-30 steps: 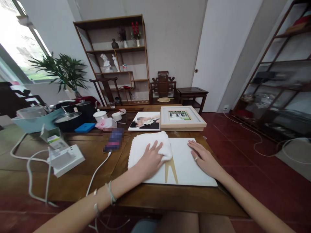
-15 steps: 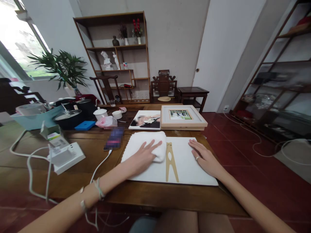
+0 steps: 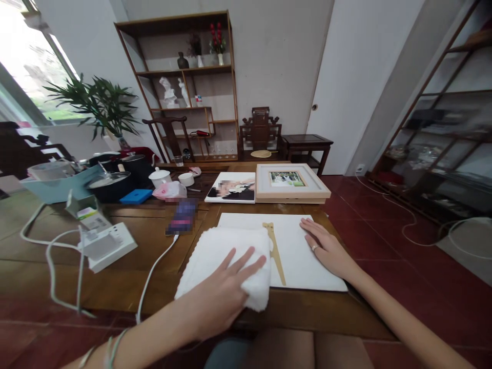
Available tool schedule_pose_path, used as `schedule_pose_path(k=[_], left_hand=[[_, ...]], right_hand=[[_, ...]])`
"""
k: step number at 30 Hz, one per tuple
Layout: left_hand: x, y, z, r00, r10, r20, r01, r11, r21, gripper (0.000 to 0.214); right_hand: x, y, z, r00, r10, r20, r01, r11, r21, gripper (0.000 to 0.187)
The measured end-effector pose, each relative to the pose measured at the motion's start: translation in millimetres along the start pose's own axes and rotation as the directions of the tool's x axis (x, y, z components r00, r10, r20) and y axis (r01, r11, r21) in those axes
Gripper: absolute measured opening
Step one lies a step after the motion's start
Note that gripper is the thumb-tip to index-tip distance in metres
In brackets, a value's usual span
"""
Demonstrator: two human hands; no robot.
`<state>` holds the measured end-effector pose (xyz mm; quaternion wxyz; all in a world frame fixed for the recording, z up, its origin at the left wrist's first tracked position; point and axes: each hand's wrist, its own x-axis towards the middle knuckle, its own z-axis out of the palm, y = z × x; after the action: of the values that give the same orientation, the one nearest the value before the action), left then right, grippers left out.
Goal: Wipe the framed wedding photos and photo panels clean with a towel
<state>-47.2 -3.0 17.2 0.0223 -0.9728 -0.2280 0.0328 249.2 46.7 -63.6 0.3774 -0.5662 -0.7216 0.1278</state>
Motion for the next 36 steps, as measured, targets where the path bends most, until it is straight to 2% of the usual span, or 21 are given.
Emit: schedule_pose_path(k=[3,6,11,14,18,20,23,27,30,33,36], left_hand=[[-11.0,8.8,1.6,0.999,0.01,-0.031,-0.01,1.0,-0.001,0.02],[-7.7,1.0,9.7,0.999,-0.019,-0.044,0.021,0.999,0.026,0.019],[23.0,-42.1,19.8,0.995,-0.098,-0.018,0.099,0.992,0.074,0.021],[43.3,-71.1,19.3,0.993,-0.106,-0.054,0.109,0.992,0.065,0.024],[54.0,-89.4,17.1,0.988,-0.121,-0.096,0.121,0.993,-0.005,0.03],[50.6,-85.3,16.7,0.986,-0.139,-0.089,0.139,0.99,-0.014,0.03],[36.5,-65.3,15.8,0.987,-0.143,-0.067,0.143,0.99,-0.008,0.028],[8.2,-29.1,11.3,0.995,-0.084,-0.045,0.084,0.996,-0.005,0.024],[-10.3,-9.5,7.1,0.998,-0.032,-0.052,0.03,0.999,-0.032,0.018],[-17.1,-6.5,5.7,0.998,-0.015,-0.069,0.011,0.998,-0.063,0.017],[-9.7,-23.0,8.8,0.997,-0.036,-0.071,0.032,0.998,-0.063,0.022]], right_hand=[[0.1,0.2,-0.2,1.0,-0.009,0.0,0.009,1.0,-0.01,0.037],[0.3,-0.2,-0.6,1.0,-0.006,0.005,0.006,1.0,-0.026,0.037],[0.6,-0.8,-0.9,1.0,0.003,0.006,-0.003,0.999,-0.032,0.037],[0.9,-0.7,-1.5,1.0,-0.003,0.021,0.003,0.999,-0.042,0.038],[1.2,-0.4,-2.2,0.999,0.012,0.045,-0.01,0.999,-0.041,0.039],[1.1,-0.3,-2.0,0.999,0.013,0.048,-0.011,0.999,-0.036,0.039],[0.8,-0.2,-1.4,0.999,0.0,0.034,0.001,1.0,-0.029,0.039],[0.7,-1.3,-1.3,1.0,-0.005,0.027,0.006,0.999,-0.041,0.039],[0.7,-2.3,-1.8,0.999,-0.004,0.033,0.006,0.999,-0.054,0.04],[0.6,-2.9,-2.3,0.999,0.003,0.036,0.0,0.998,-0.065,0.04],[0.4,-3.2,-2.6,0.999,0.007,0.038,-0.005,0.998,-0.067,0.04]])
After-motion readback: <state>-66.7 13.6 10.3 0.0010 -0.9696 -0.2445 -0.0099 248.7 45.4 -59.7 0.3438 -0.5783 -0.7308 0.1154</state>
